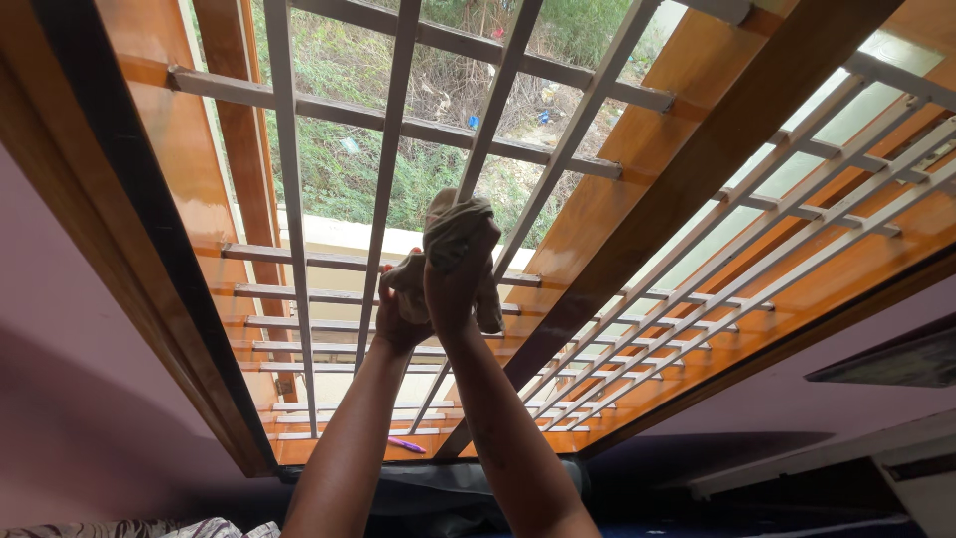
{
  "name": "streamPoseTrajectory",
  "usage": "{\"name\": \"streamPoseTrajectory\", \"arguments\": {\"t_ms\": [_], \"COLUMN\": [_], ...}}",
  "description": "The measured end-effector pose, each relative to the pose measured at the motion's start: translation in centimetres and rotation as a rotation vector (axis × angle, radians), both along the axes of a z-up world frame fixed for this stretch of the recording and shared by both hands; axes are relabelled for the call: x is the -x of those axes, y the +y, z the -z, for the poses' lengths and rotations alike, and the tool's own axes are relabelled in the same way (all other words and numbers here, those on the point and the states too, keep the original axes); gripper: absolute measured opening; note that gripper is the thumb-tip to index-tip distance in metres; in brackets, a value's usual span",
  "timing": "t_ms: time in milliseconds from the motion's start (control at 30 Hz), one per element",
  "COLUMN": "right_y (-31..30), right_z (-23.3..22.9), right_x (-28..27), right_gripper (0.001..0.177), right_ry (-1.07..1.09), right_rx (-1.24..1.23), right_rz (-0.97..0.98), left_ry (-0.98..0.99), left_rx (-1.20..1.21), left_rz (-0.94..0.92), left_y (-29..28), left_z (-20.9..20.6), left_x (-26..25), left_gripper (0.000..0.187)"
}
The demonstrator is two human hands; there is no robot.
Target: The person wipes the wooden frames and metal bars of a window with a cloth, moving their hands across different sections of the window structure.
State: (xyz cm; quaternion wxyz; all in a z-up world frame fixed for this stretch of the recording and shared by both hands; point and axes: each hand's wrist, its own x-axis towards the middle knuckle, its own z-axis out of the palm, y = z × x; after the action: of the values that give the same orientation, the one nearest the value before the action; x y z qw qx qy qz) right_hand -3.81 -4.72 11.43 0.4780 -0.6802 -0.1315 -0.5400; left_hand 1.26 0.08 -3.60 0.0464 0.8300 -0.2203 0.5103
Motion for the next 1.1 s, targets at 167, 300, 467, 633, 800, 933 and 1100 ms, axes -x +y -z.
{"name": "streamPoseTrajectory", "arguments": {"t_ms": [167, 300, 467, 633, 800, 933, 1100], "right_y": [-0.3, -0.4, -0.8, -1.3, -1.9, -1.1, 0.2], "right_z": [0.0, 0.4, 0.9, 2.1, 5.2, 8.8, 10.7], "right_x": [-1.1, -0.9, -1.1, -1.8, -1.8, -1.6, -0.6], "right_gripper": [0.021, 0.015, 0.022, 0.031, 0.041, 0.041, 0.030], "right_ry": [0.080, -0.043, -0.039, -0.028, 0.017, 0.004, 0.019], "right_rx": [0.088, 0.205, 0.151, 0.030, 0.247, 0.333, 0.201], "right_rz": [0.146, 0.258, 0.170, -0.055, 0.316, 0.659, 0.463], "left_ry": [0.399, 0.332, 0.435, 0.097, -0.133, 0.332, 0.030], "left_rx": [0.312, 0.237, 0.192, 0.549, 0.558, 0.393, 0.455], "left_rz": [0.533, 0.413, 0.445, 0.507, 0.398, 0.311, 0.367], "left_y": [0.5, 1.9, 6.3, 9.8, 9.4, 9.1, 8.6], "left_z": [-0.9, -3.9, -7.4, -10.9, -14.7, -13.2, -12.8], "left_x": [0.6, 3.5, 7.1, 7.9, 4.3, 2.3, 2.5], "left_gripper": [0.076, 0.077, 0.068, 0.029, 0.034, 0.022, 0.026]}}
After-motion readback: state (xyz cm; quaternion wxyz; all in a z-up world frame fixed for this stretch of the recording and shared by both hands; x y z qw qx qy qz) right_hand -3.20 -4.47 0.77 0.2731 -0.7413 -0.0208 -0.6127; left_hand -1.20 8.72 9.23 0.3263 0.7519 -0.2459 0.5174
